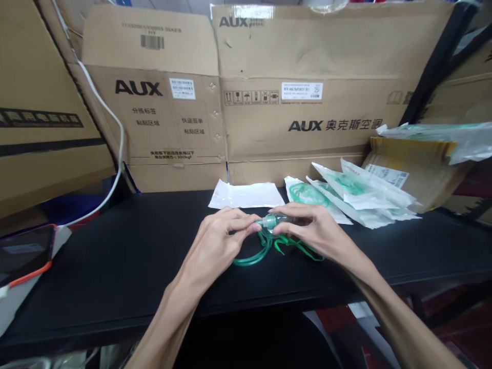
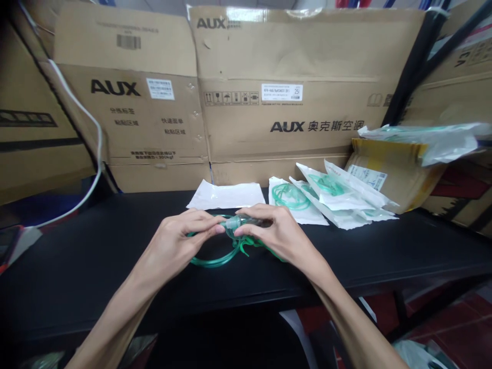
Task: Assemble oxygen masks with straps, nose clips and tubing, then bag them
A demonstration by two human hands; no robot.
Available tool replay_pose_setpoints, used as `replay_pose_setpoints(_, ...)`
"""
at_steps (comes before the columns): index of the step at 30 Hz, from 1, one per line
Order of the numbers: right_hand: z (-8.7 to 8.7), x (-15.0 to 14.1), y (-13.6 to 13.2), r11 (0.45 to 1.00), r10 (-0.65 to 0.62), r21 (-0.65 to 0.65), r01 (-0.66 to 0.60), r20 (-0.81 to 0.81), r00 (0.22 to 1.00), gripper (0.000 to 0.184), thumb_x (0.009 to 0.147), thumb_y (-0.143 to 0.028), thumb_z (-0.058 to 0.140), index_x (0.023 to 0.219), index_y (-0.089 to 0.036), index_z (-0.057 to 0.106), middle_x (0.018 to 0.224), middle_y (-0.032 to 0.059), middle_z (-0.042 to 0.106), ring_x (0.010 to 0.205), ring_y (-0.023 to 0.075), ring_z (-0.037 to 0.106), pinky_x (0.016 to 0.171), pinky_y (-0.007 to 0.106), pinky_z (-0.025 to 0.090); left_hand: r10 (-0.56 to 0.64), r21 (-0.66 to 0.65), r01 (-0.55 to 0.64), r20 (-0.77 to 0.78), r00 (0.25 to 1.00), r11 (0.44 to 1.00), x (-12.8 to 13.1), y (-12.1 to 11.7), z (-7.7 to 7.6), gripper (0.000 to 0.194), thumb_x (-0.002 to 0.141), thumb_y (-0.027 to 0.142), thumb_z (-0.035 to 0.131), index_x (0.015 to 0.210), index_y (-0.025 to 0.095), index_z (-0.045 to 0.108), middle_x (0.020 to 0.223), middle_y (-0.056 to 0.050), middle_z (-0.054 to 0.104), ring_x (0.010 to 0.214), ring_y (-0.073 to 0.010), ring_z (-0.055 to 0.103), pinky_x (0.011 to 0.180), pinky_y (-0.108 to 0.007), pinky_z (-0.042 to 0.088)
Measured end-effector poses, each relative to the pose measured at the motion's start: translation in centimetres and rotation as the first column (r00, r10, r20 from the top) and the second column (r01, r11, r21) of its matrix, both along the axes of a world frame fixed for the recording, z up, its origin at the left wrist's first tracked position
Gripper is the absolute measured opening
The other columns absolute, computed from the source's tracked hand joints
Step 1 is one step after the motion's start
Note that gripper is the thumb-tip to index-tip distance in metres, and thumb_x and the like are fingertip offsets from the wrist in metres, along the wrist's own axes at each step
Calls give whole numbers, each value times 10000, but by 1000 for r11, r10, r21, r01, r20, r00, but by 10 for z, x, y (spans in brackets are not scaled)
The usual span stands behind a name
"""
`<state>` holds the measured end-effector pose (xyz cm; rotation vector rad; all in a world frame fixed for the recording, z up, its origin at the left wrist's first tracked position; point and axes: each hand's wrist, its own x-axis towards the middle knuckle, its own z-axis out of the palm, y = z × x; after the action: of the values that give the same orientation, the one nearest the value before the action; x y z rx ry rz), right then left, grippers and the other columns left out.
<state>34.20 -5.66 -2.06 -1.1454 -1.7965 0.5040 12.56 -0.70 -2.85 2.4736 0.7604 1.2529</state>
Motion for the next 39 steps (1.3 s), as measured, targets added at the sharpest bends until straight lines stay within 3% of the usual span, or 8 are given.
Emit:
replay_pose_setpoints(3, 1, 1, -1, 1000, 1, -30, -1, -8, 1000, 113, 841, -319, 727, 863, -263, 823, 1128, 35, 759, 1040, 228, 681, 892, 331, 511, 12, 36, -11, -29, 1000, 999, 1, 0, 0, 152, 917, 197, 686, 1005, 252, 796, 911, 12, 765, 799, -158, 679, 749, -295, 496)
replay_pose_setpoints(7, 1, 2, -1, 995, -28, -99, 24, -34, 999, 167, 835, -369, 730, 892, -242, 821, 1100, 48, 754, 790, 175, 660, 714, 305, 512, 42, 88, -36, -62, 997, 995, 2, -1, 0, 148, 928, 210, 672, 1006, 248, 792, 946, 4, 763, 837, -168, 675, 757, -300, 499)
replay_pose_setpoints(11, 0, 1, -2, 985, -38, -170, 23, -85, 996, 289, 816, -416, 749, 1041, -240, 797, 952, 33, 743, 657, 128, 571, 631, 278, 475, 84, 97, -74, -106, 991, 993, 1, -2, 1, 147, 943, 229, 655, 1008, 243, 786, 968, 4, 762, 863, -171, 673, 780, -304, 500)
replay_pose_setpoints(14, -1, -1, -1, 969, -26, -247, -5, -122, 992, 315, 821, -444, 743, 1048, -230, 789, 827, 8, 713, 603, 111, 530, 590, 260, 458, 93, 49, -85, -169, 981, 995, -1, -3, 3, 156, 956, 268, 639, 1023, 254, 780, 952, 18, 758, 870, -172, 667, 782, -306, 496)
replay_pose_setpoints(26, -2, -5, -2, 922, -75, -383, 52, -46, 996, 394, 820, -451, 734, 1131, -211, 761, 663, -15, 648, 565, 118, 520, 568, 257, 415, 89, -5, -94, -273, 958, 996, -9, 0, 2, 239, 1003, 361, 551, 1066, 288, 769, 999, 2, 760, 897, -193, 681, 814, -319, 494)
replay_pose_setpoints(34, 0, -1, -1, 923, -52, -380, 62, 35, 998, 333, 838, -491, 700, 920, -180, 786, 656, -3, 635, 558, 124, 530, 541, 251, 391, 61, -30, -74, -316, 947, 997, -7, -3, 4, 264, 1012, 381, 525, 1150, 294, 732, 1036, -4, 748, 959, -210, 672, 858, -332, 481)
replay_pose_setpoints(39, -1, -3, -4, 934, -55, -351, 63, 32, 998, 299, 857, -478, 685, 932, -199, 765, 670, -15, 647, 568, 124, 544, 557, 244, 405, 110, -88, -139, -279, 954, 986, -8, -3, 3, 211, 995, 385, 560, 1110, 304, 718, 1065, 19, 740, 987, -207, 668, 899, -335, 461)
